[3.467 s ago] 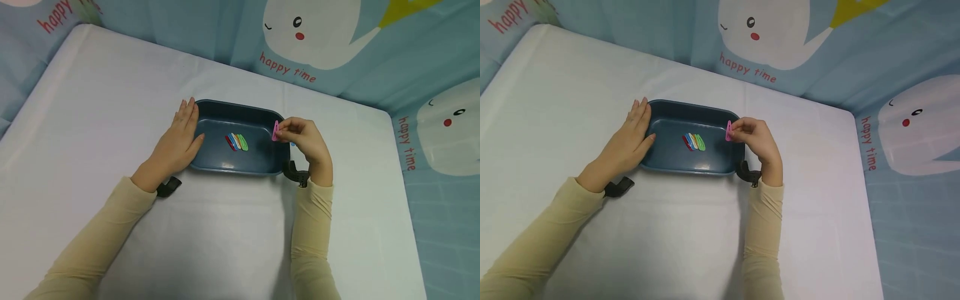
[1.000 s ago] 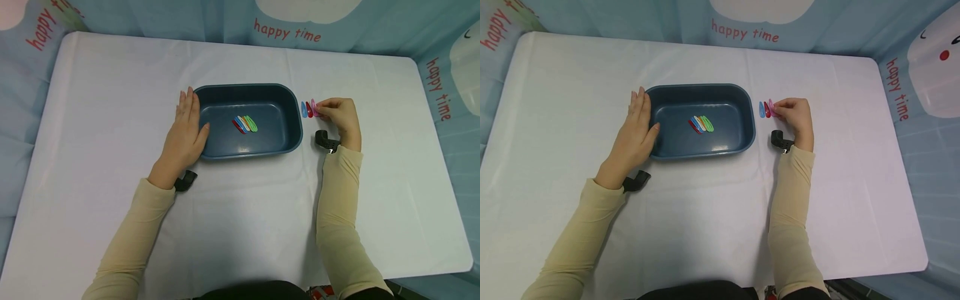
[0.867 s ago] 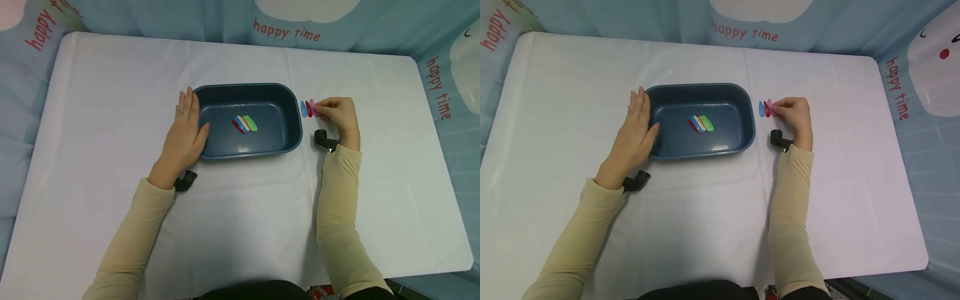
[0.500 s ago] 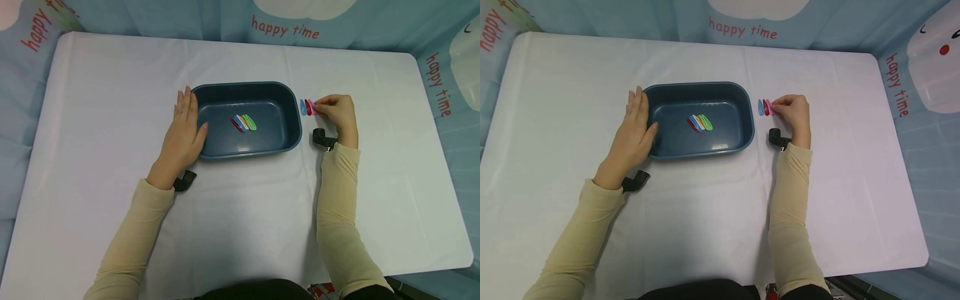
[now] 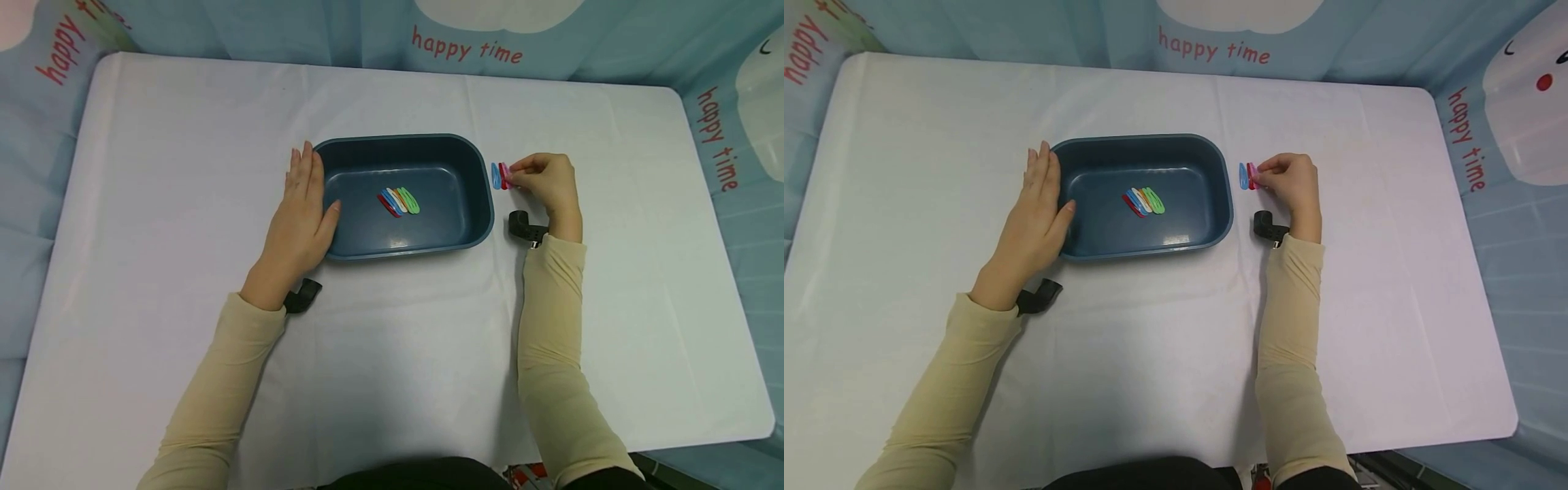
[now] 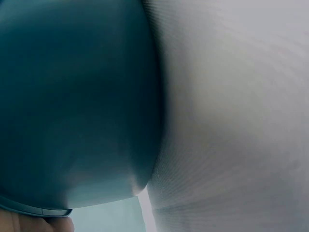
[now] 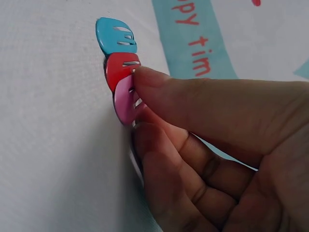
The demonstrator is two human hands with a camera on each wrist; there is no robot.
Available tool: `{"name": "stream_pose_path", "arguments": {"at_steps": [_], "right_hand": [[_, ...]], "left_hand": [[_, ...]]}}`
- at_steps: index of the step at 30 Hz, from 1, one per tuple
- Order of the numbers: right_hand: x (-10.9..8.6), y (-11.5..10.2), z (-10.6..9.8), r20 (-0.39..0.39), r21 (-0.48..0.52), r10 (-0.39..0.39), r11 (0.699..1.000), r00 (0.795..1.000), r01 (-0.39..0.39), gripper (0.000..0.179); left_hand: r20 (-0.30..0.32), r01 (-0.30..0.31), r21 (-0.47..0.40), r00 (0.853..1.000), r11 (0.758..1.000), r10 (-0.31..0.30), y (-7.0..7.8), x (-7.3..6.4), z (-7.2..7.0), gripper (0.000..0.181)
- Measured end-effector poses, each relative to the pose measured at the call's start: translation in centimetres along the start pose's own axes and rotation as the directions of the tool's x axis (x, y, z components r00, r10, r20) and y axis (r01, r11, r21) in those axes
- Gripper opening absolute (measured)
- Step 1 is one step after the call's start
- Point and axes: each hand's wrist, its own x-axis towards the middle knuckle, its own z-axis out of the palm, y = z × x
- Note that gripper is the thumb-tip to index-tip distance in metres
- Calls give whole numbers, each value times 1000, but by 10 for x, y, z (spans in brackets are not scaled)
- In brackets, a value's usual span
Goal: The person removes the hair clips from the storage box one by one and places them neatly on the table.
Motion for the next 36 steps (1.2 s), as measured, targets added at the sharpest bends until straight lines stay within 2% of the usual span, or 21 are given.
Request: {"name": "stream_pose_path", "arguments": {"at_steps": [6,12,36], "right_hand": [[-1,1,-1,-9,2,12,1000,1000,-12,25],[-1,1,-1,-12,6,26,1000,1000,-26,29],[0,-1,0,-23,-20,-4,1000,1000,4,29]], "left_hand": [[1,1,6,1000,1000,-1,1,0,0,65],[-5,1,6,1000,1000,-1,0,0,0,65],[-5,-3,2,1000,1000,3,0,1,0,64]]}}
